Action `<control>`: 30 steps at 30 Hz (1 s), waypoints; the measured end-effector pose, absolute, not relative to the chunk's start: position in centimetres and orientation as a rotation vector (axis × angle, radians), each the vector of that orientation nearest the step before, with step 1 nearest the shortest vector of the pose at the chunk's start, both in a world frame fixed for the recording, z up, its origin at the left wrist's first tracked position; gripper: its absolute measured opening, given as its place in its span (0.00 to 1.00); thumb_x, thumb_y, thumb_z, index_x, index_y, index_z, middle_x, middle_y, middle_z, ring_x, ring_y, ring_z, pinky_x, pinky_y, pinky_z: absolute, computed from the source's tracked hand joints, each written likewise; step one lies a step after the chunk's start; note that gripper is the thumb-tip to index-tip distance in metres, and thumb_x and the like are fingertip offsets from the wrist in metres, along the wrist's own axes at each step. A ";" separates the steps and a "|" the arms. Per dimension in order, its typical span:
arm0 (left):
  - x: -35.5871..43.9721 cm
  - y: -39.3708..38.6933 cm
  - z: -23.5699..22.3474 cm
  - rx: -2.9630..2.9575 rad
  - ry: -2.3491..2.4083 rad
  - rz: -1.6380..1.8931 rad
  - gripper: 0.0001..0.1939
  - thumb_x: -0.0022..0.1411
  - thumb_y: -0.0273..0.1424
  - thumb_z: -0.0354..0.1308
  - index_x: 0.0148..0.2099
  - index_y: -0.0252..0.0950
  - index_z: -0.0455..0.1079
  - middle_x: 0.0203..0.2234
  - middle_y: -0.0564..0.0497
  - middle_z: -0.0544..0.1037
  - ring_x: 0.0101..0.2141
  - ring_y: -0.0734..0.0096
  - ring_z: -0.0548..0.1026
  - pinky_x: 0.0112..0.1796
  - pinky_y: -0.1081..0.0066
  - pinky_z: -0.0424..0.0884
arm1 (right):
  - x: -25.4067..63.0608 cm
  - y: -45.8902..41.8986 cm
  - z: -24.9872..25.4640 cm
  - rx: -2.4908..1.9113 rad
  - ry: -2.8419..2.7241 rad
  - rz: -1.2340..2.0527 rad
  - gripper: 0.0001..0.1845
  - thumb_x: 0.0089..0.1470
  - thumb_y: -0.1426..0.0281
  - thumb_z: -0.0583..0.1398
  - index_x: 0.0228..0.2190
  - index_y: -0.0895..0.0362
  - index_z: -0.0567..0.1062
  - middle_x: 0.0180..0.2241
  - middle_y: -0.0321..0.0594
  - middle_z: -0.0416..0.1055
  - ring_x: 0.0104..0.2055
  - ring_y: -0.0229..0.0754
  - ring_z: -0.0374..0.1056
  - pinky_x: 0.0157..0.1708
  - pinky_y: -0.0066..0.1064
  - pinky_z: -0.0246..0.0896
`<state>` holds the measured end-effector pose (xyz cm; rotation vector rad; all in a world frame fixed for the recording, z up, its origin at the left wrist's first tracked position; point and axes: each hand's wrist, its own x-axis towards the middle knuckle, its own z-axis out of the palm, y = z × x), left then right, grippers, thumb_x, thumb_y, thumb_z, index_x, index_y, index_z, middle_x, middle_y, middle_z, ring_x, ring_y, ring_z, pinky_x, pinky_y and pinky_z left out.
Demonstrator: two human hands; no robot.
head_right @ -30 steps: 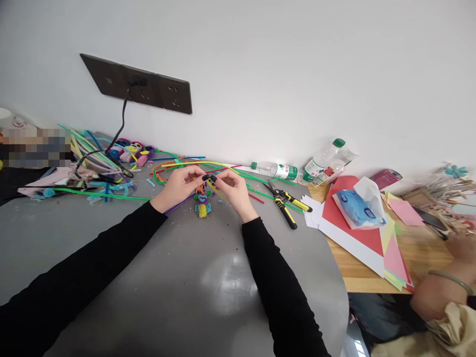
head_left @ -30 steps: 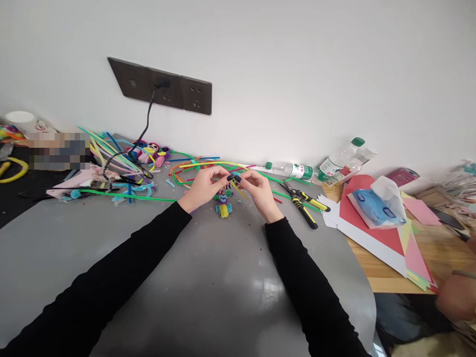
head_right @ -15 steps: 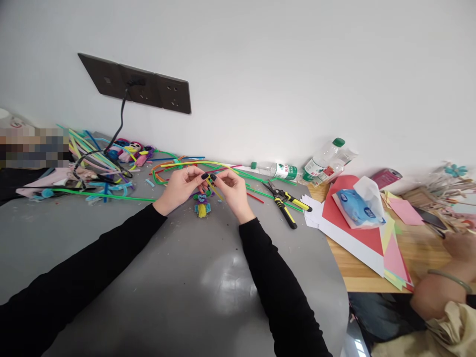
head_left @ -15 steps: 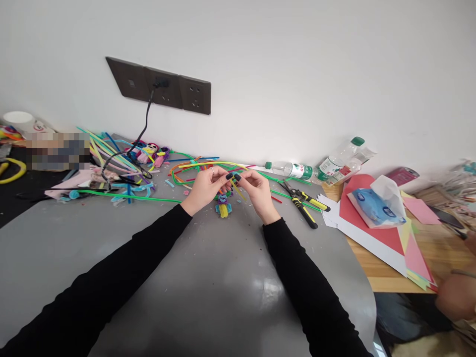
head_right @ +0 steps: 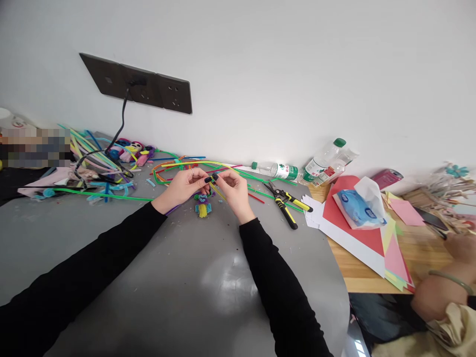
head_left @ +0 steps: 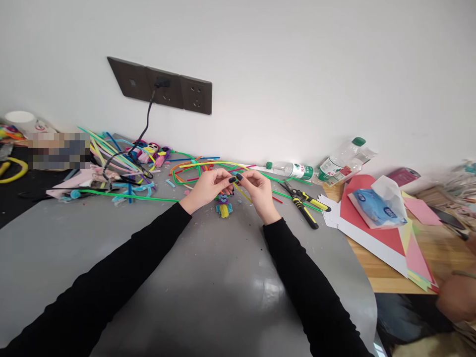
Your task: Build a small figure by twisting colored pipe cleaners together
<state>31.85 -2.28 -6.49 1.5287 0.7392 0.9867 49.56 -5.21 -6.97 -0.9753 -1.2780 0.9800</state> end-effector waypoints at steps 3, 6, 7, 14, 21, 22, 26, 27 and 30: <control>31.8 -2.2 -6.4 1.515 0.746 0.971 0.29 0.50 0.56 0.71 0.36 0.35 0.72 0.25 0.50 0.79 0.25 0.69 0.78 0.30 0.69 0.76 | 49.5 -5.3 -6.9 -0.990 -1.284 0.991 0.18 0.49 0.53 0.71 0.29 0.54 0.76 0.30 0.36 0.74 0.34 0.40 0.69 0.39 0.34 0.67; 31.8 -2.2 -6.5 1.488 0.743 0.974 0.28 0.49 0.53 0.73 0.37 0.34 0.72 0.27 0.50 0.79 0.26 0.69 0.78 0.32 0.68 0.77 | 49.5 -5.5 -6.7 -1.015 -1.290 0.997 0.18 0.51 0.53 0.70 0.28 0.54 0.74 0.29 0.35 0.73 0.33 0.39 0.68 0.38 0.33 0.65; 31.8 -2.2 -6.5 1.480 0.739 0.983 0.28 0.49 0.53 0.73 0.37 0.34 0.72 0.27 0.50 0.80 0.27 0.69 0.78 0.32 0.67 0.78 | 49.5 -5.5 -6.7 -1.017 -1.289 0.998 0.18 0.51 0.54 0.69 0.28 0.54 0.74 0.29 0.35 0.72 0.32 0.39 0.67 0.37 0.33 0.65; 32.0 -2.4 -6.8 1.356 0.738 1.134 0.28 0.49 0.52 0.74 0.37 0.34 0.73 0.31 0.47 0.81 0.31 0.64 0.81 0.36 0.63 0.81 | 49.1 -5.6 -6.5 -0.966 -1.318 1.024 0.18 0.51 0.54 0.69 0.28 0.54 0.73 0.28 0.34 0.70 0.31 0.38 0.66 0.35 0.32 0.63; 32.4 -2.8 -6.7 1.313 0.780 1.225 0.28 0.46 0.52 0.75 0.35 0.34 0.74 0.30 0.48 0.81 0.30 0.64 0.80 0.38 0.62 0.81 | 49.0 -5.7 -6.5 -1.007 -1.430 0.888 0.17 0.55 0.53 0.67 0.29 0.53 0.73 0.28 0.34 0.71 0.32 0.39 0.67 0.36 0.33 0.65; 32.5 -2.8 -6.6 1.307 0.785 1.237 0.28 0.45 0.53 0.75 0.34 0.34 0.74 0.30 0.48 0.81 0.30 0.65 0.80 0.38 0.62 0.80 | 48.9 -5.8 -6.5 -1.006 -1.443 0.873 0.17 0.56 0.54 0.66 0.29 0.53 0.73 0.29 0.35 0.71 0.32 0.39 0.67 0.37 0.33 0.65; 32.6 -2.7 -6.6 1.302 0.811 1.288 0.26 0.44 0.52 0.76 0.33 0.35 0.76 0.27 0.50 0.80 0.29 0.67 0.77 0.36 0.65 0.77 | 48.7 -6.0 -6.5 -1.001 -1.520 0.808 0.15 0.60 0.56 0.63 0.30 0.53 0.72 0.30 0.35 0.71 0.32 0.39 0.66 0.36 0.32 0.64; 32.6 -2.7 -6.6 1.302 0.815 1.297 0.26 0.45 0.52 0.76 0.33 0.35 0.76 0.27 0.50 0.80 0.28 0.68 0.76 0.35 0.66 0.76 | 48.7 -6.0 -6.6 -1.005 -1.553 0.780 0.13 0.62 0.57 0.62 0.31 0.53 0.72 0.31 0.36 0.71 0.32 0.39 0.66 0.36 0.32 0.64; 32.6 -2.3 -6.9 1.265 0.801 1.312 0.25 0.44 0.50 0.77 0.32 0.35 0.76 0.26 0.51 0.78 0.27 0.71 0.74 0.34 0.68 0.74 | 48.6 -6.1 -6.8 -1.016 -1.658 0.690 0.09 0.65 0.63 0.57 0.34 0.53 0.73 0.32 0.36 0.73 0.33 0.39 0.67 0.37 0.33 0.64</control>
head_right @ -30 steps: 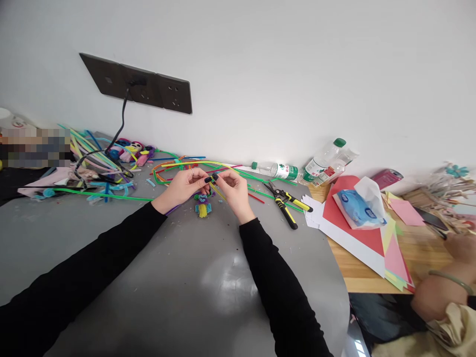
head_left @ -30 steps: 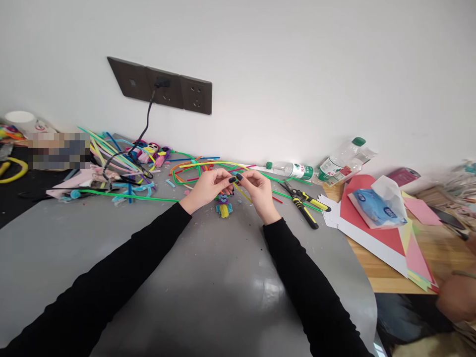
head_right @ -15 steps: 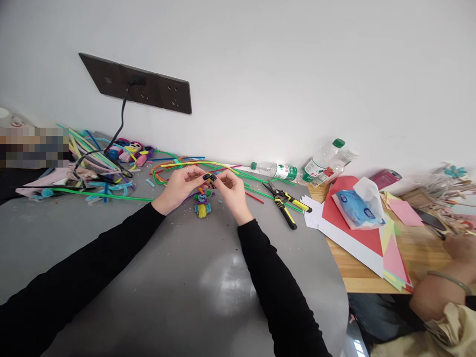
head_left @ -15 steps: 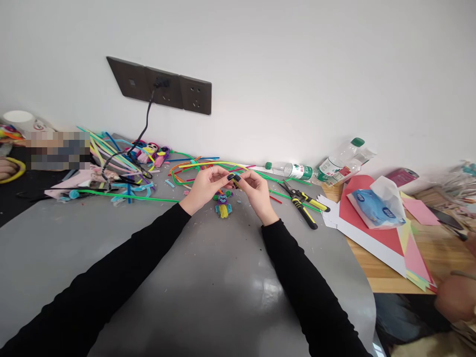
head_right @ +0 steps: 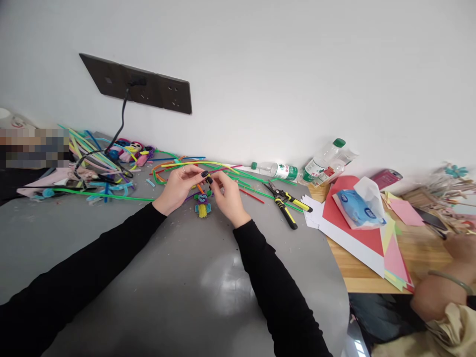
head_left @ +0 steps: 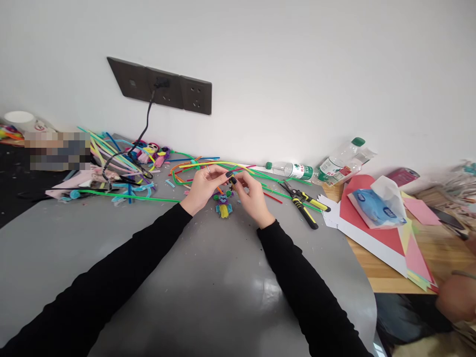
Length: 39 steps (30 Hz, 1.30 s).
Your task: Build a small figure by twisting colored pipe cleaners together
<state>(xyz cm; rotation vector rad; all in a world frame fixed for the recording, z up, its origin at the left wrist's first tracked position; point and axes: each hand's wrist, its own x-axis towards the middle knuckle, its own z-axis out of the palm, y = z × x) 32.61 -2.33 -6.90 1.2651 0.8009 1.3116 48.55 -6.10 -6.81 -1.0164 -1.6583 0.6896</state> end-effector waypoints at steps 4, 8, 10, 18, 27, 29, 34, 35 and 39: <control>32.7 -1.9 -7.4 1.169 0.798 1.333 0.25 0.43 0.48 0.77 0.33 0.35 0.74 0.26 0.52 0.78 0.27 0.71 0.75 0.34 0.69 0.74 | 48.6 -5.9 -7.3 -1.041 -1.685 0.688 0.07 0.64 0.65 0.57 0.37 0.52 0.74 0.34 0.37 0.75 0.33 0.40 0.69 0.39 0.34 0.65; 32.6 -1.7 -7.5 1.160 0.811 1.301 0.24 0.46 0.47 0.75 0.35 0.35 0.72 0.28 0.51 0.80 0.29 0.69 0.77 0.37 0.67 0.76 | 49.0 -5.4 -7.5 -1.060 -1.527 0.813 0.08 0.59 0.61 0.62 0.35 0.53 0.75 0.30 0.35 0.74 0.30 0.39 0.70 0.35 0.33 0.66; 32.5 -1.7 -7.4 1.178 0.826 1.257 0.24 0.47 0.47 0.75 0.36 0.36 0.72 0.28 0.51 0.80 0.29 0.68 0.78 0.37 0.66 0.76 | 49.3 -5.1 -7.5 -1.043 -1.384 0.924 0.12 0.54 0.58 0.66 0.34 0.53 0.75 0.29 0.35 0.74 0.28 0.39 0.70 0.32 0.33 0.67; 32.0 -1.9 -7.1 1.420 0.770 0.911 0.23 0.51 0.52 0.70 0.33 0.36 0.72 0.27 0.51 0.80 0.28 0.67 0.78 0.32 0.69 0.75 | 50.2 -4.4 -7.3 -0.986 -1.119 1.119 0.24 0.46 0.48 0.71 0.33 0.53 0.76 0.26 0.34 0.74 0.26 0.37 0.68 0.32 0.32 0.68; 32.0 -2.1 -7.1 1.560 0.734 0.876 0.28 0.54 0.58 0.66 0.33 0.36 0.72 0.24 0.50 0.78 0.26 0.68 0.77 0.30 0.70 0.74 | 49.9 -4.4 -7.6 -0.992 -1.189 1.123 0.27 0.47 0.44 0.70 0.33 0.53 0.72 0.25 0.31 0.72 0.26 0.35 0.67 0.31 0.31 0.66; 32.0 -2.1 -7.1 1.574 0.741 0.880 0.29 0.55 0.59 0.65 0.34 0.36 0.73 0.25 0.50 0.78 0.26 0.69 0.77 0.30 0.70 0.74 | 49.9 -4.3 -7.7 -0.983 -1.206 1.129 0.27 0.47 0.44 0.70 0.33 0.53 0.72 0.25 0.31 0.72 0.26 0.35 0.67 0.31 0.31 0.66; 32.0 -2.2 -7.2 1.629 0.706 0.862 0.28 0.56 0.59 0.64 0.32 0.36 0.71 0.24 0.49 0.78 0.26 0.69 0.76 0.29 0.70 0.74 | 49.8 -4.3 -7.8 -0.983 -1.249 1.101 0.27 0.47 0.44 0.69 0.31 0.53 0.71 0.24 0.31 0.70 0.25 0.35 0.65 0.30 0.31 0.64; 32.0 -2.2 -7.2 1.643 0.692 0.851 0.28 0.57 0.59 0.64 0.31 0.37 0.71 0.24 0.50 0.77 0.25 0.69 0.76 0.29 0.70 0.74 | 49.7 -4.3 -7.7 -0.983 -1.262 1.090 0.27 0.47 0.44 0.69 0.29 0.53 0.70 0.23 0.31 0.70 0.25 0.35 0.64 0.30 0.31 0.64; 31.8 -2.3 -7.2 1.697 0.642 0.757 0.26 0.60 0.56 0.63 0.31 0.37 0.69 0.23 0.50 0.76 0.24 0.69 0.75 0.27 0.70 0.72 | 49.7 -4.7 -7.3 -0.958 -1.296 1.043 0.28 0.47 0.43 0.70 0.26 0.52 0.69 0.22 0.31 0.68 0.24 0.36 0.64 0.29 0.31 0.63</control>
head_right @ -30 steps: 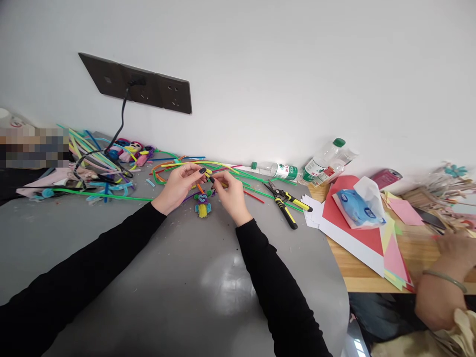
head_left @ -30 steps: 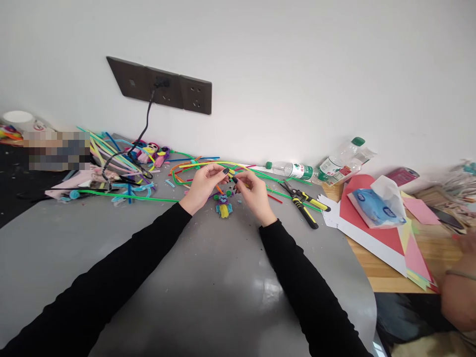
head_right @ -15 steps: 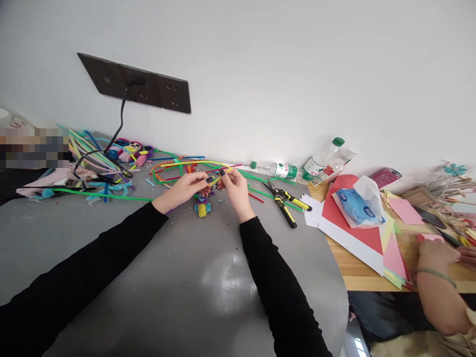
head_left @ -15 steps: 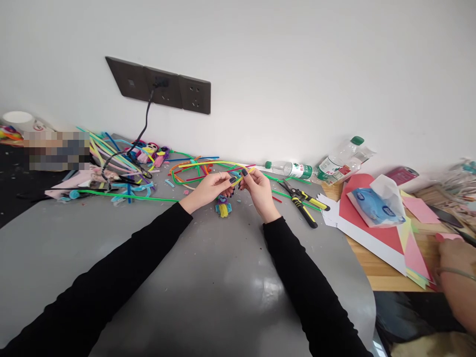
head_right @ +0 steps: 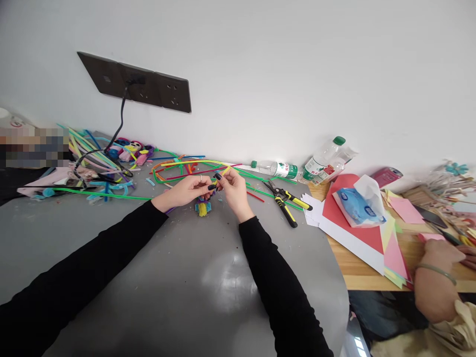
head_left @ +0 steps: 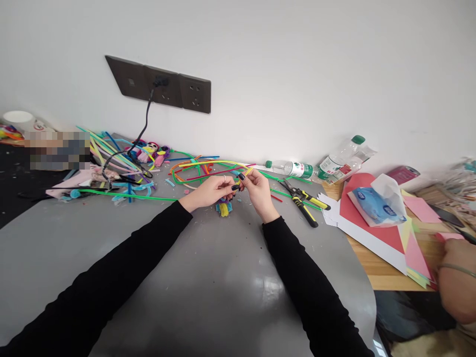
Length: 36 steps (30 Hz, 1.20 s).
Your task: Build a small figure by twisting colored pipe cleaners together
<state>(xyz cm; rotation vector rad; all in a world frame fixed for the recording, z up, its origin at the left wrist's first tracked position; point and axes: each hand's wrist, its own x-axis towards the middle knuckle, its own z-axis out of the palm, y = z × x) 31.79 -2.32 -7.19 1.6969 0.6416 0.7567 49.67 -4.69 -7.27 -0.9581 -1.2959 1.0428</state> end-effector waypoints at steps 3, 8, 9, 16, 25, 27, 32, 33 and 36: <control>31.7 -2.4 -7.3 1.762 0.609 0.680 0.23 0.62 0.53 0.63 0.30 0.37 0.69 0.24 0.49 0.76 0.25 0.68 0.75 0.28 0.69 0.73 | 49.9 -4.9 -6.9 -0.951 -1.305 1.017 0.28 0.47 0.43 0.70 0.26 0.52 0.68 0.22 0.31 0.68 0.25 0.37 0.64 0.30 0.32 0.63; 31.9 -2.6 -7.2 1.781 0.656 0.749 0.22 0.63 0.51 0.61 0.31 0.38 0.70 0.26 0.48 0.77 0.26 0.67 0.76 0.29 0.69 0.72 | 50.2 -4.7 -6.8 -0.925 -1.283 1.043 0.27 0.49 0.45 0.69 0.28 0.52 0.68 0.23 0.31 0.68 0.26 0.36 0.64 0.31 0.31 0.63; 31.9 -2.6 -7.1 1.779 0.675 0.794 0.21 0.63 0.52 0.61 0.32 0.38 0.71 0.26 0.48 0.77 0.27 0.66 0.76 0.29 0.69 0.72 | 50.2 -4.6 -6.8 -0.923 -1.273 1.052 0.27 0.49 0.44 0.69 0.30 0.52 0.68 0.24 0.30 0.68 0.26 0.36 0.64 0.31 0.31 0.63; 31.5 -2.3 -6.7 2.027 0.833 0.923 0.13 0.66 0.39 0.55 0.34 0.36 0.71 0.27 0.51 0.76 0.26 0.71 0.71 0.28 0.72 0.66 | 49.8 -4.9 -7.0 -1.130 -1.511 0.956 0.31 0.54 0.38 0.61 0.26 0.53 0.66 0.22 0.30 0.62 0.24 0.35 0.59 0.26 0.29 0.55; 31.4 -2.0 -8.2 2.502 0.896 1.012 0.11 0.72 0.33 0.52 0.37 0.37 0.72 0.31 0.49 0.78 0.34 0.64 0.76 0.36 0.69 0.69 | 49.8 -5.2 -7.2 -1.300 -1.728 0.702 0.23 0.63 0.54 0.54 0.22 0.53 0.59 0.21 0.30 0.54 0.24 0.35 0.50 0.27 0.31 0.45; 31.4 -2.0 -8.2 2.546 0.887 1.074 0.12 0.73 0.33 0.52 0.37 0.37 0.72 0.33 0.48 0.79 0.37 0.63 0.77 0.39 0.68 0.70 | 49.7 -5.2 -7.2 -1.277 -1.729 0.703 0.20 0.63 0.58 0.53 0.22 0.52 0.57 0.21 0.30 0.53 0.24 0.35 0.49 0.28 0.31 0.45; 31.5 -2.1 -8.1 2.518 0.881 1.137 0.12 0.74 0.33 0.51 0.40 0.36 0.74 0.33 0.48 0.78 0.36 0.64 0.77 0.38 0.68 0.71 | 49.7 -5.1 -7.2 -1.252 -1.696 0.737 0.19 0.64 0.60 0.52 0.23 0.52 0.56 0.22 0.30 0.55 0.25 0.36 0.53 0.29 0.32 0.48; 31.5 -2.1 -8.1 2.484 0.869 1.142 0.12 0.74 0.33 0.51 0.41 0.36 0.74 0.34 0.48 0.78 0.35 0.64 0.77 0.38 0.68 0.71 | 49.7 -5.1 -7.3 -1.241 -1.683 0.756 0.20 0.65 0.59 0.52 0.23 0.52 0.57 0.22 0.31 0.56 0.25 0.37 0.54 0.29 0.32 0.50; 31.6 -2.0 -8.1 2.367 0.835 1.186 0.12 0.73 0.32 0.51 0.44 0.36 0.76 0.35 0.48 0.80 0.35 0.65 0.78 0.38 0.69 0.73 | 49.7 -5.0 -7.5 -1.178 -1.643 0.818 0.22 0.66 0.54 0.53 0.24 0.52 0.59 0.24 0.32 0.59 0.27 0.37 0.58 0.30 0.32 0.53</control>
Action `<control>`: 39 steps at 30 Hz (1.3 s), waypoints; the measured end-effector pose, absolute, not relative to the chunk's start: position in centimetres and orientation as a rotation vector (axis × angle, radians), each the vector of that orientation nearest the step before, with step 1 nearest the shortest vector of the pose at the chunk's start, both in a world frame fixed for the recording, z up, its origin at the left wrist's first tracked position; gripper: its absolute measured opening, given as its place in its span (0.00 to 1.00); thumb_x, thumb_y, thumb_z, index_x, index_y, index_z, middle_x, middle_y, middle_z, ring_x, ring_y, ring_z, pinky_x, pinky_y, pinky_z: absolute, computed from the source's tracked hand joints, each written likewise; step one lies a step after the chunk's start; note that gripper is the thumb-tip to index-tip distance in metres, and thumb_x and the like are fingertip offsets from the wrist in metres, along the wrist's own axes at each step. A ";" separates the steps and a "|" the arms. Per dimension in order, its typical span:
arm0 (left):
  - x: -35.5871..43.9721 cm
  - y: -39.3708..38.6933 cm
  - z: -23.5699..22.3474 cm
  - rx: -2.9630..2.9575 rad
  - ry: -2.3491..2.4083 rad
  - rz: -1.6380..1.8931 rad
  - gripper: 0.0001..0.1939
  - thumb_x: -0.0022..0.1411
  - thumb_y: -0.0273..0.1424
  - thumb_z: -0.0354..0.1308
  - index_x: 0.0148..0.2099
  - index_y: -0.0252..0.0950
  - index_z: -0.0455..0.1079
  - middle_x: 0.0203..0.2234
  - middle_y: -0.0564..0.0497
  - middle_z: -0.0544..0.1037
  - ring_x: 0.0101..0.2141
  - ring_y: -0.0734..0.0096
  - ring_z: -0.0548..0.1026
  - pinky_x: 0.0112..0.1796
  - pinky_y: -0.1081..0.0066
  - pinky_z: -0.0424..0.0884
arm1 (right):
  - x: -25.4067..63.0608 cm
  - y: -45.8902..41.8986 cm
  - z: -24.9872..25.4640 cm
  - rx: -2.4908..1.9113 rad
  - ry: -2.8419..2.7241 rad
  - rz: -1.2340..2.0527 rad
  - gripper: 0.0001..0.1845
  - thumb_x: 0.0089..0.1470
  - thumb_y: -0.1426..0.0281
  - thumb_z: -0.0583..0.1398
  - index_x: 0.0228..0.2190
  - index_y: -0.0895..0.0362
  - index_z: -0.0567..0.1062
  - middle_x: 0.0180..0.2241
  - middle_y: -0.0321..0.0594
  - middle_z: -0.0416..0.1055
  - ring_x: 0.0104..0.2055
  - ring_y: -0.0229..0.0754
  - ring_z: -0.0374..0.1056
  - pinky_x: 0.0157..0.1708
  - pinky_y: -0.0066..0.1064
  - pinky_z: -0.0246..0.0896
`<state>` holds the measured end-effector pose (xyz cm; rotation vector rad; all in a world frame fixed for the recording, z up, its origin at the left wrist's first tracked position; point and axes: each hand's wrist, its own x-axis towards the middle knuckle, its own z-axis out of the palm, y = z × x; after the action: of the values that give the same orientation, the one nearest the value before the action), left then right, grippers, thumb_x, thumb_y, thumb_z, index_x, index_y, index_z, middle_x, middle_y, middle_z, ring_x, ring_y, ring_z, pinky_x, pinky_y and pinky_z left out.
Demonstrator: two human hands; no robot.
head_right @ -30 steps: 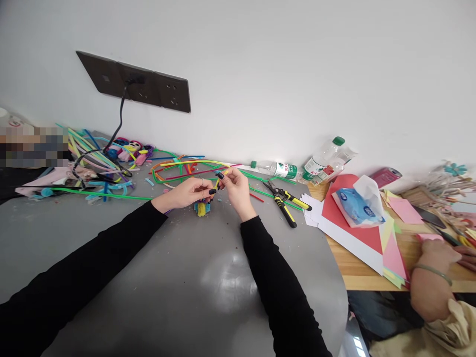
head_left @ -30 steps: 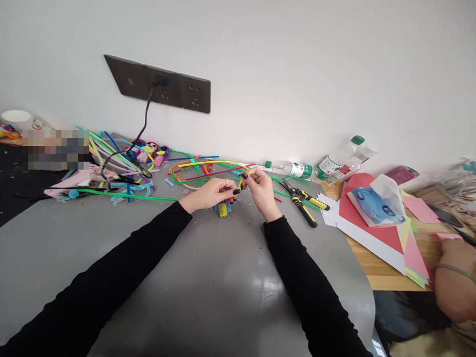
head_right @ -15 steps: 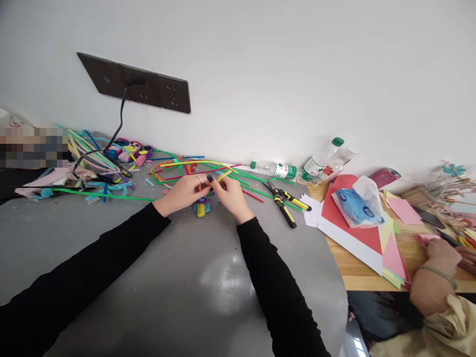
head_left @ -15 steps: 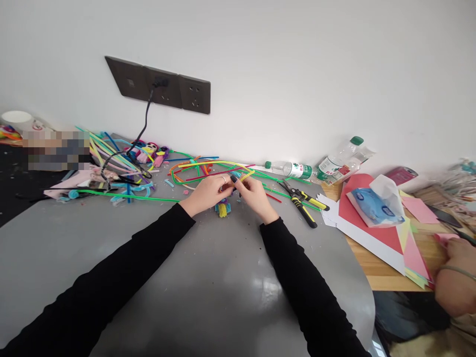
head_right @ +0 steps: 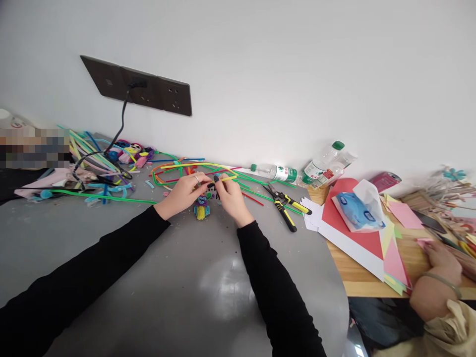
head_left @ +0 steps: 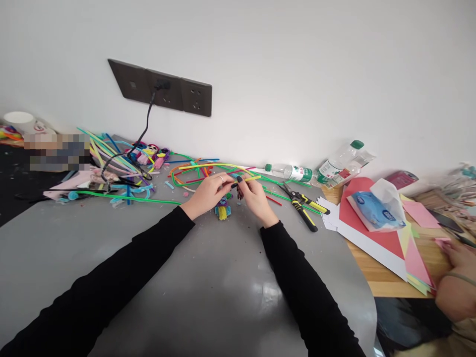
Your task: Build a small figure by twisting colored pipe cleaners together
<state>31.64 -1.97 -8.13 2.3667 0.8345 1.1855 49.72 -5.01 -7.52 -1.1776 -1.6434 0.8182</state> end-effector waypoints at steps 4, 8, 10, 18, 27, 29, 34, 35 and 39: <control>31.7 -1.9 -8.2 2.252 0.880 1.263 0.12 0.72 0.34 0.55 0.42 0.36 0.78 0.33 0.48 0.83 0.33 0.66 0.79 0.36 0.70 0.74 | 49.5 -5.0 -7.7 -1.079 -1.608 0.886 0.25 0.65 0.47 0.54 0.26 0.53 0.64 0.26 0.33 0.61 0.26 0.37 0.59 0.29 0.32 0.55; 31.6 -2.2 -8.1 2.185 0.901 1.366 0.13 0.72 0.36 0.57 0.41 0.36 0.81 0.32 0.48 0.85 0.31 0.66 0.81 0.35 0.70 0.76 | 49.2 -5.1 -7.4 -1.006 -1.562 0.908 0.27 0.63 0.44 0.56 0.26 0.53 0.66 0.26 0.33 0.60 0.26 0.36 0.58 0.27 0.31 0.55; 31.6 -2.3 -8.2 2.193 0.889 1.423 0.14 0.72 0.37 0.57 0.40 0.36 0.81 0.33 0.48 0.86 0.32 0.66 0.82 0.36 0.69 0.77 | 49.1 -5.1 -7.2 -0.984 -1.548 0.916 0.27 0.63 0.44 0.57 0.26 0.53 0.66 0.26 0.32 0.60 0.26 0.36 0.58 0.27 0.31 0.56; 31.3 -2.1 -8.3 2.312 0.803 1.574 0.15 0.73 0.37 0.57 0.38 0.37 0.82 0.30 0.48 0.85 0.31 0.68 0.82 0.35 0.71 0.76 | 49.0 -5.3 -6.8 -0.969 -1.542 0.910 0.27 0.61 0.43 0.59 0.27 0.53 0.67 0.26 0.33 0.60 0.26 0.36 0.59 0.28 0.31 0.57; 31.6 -2.4 -7.0 1.986 0.806 1.168 0.21 0.72 0.45 0.53 0.34 0.35 0.73 0.25 0.51 0.78 0.25 0.71 0.74 0.27 0.72 0.69 | 49.2 -5.0 -7.1 -0.952 -1.517 0.941 0.29 0.59 0.40 0.59 0.27 0.53 0.67 0.25 0.33 0.61 0.26 0.37 0.59 0.28 0.31 0.57; 31.7 -2.5 -6.8 1.923 0.790 1.123 0.21 0.71 0.47 0.53 0.33 0.35 0.70 0.24 0.52 0.75 0.24 0.72 0.71 0.26 0.73 0.67 | 49.2 -5.1 -7.1 -0.967 -1.519 0.937 0.29 0.60 0.40 0.58 0.27 0.53 0.67 0.25 0.33 0.61 0.27 0.37 0.59 0.29 0.31 0.57; 32.0 -2.9 -6.4 1.976 0.853 1.151 0.17 0.69 0.44 0.54 0.33 0.36 0.67 0.25 0.52 0.73 0.26 0.71 0.70 0.27 0.72 0.65 | 49.0 -5.6 -6.9 -1.019 -1.570 0.881 0.27 0.61 0.41 0.57 0.30 0.53 0.68 0.26 0.31 0.61 0.27 0.36 0.58 0.29 0.30 0.57; 32.0 -3.0 -6.4 1.998 0.867 1.164 0.16 0.69 0.42 0.54 0.33 0.36 0.67 0.25 0.53 0.73 0.26 0.71 0.70 0.27 0.72 0.65 | 49.0 -5.6 -6.9 -1.026 -1.583 0.858 0.27 0.61 0.41 0.57 0.30 0.53 0.68 0.26 0.32 0.61 0.27 0.36 0.57 0.29 0.30 0.56; 32.1 -3.2 -6.6 2.097 0.914 1.225 0.13 0.69 0.35 0.51 0.31 0.38 0.62 0.23 0.54 0.69 0.25 0.73 0.66 0.28 0.72 0.63 | 48.8 -5.8 -6.7 -1.054 -1.608 0.759 0.27 0.65 0.45 0.55 0.26 0.54 0.66 0.24 0.33 0.62 0.26 0.36 0.58 0.28 0.31 0.54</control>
<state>32.12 -3.20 -6.60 2.0973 0.9136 1.2253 48.85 -5.82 -6.73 -1.0537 -1.6083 0.7591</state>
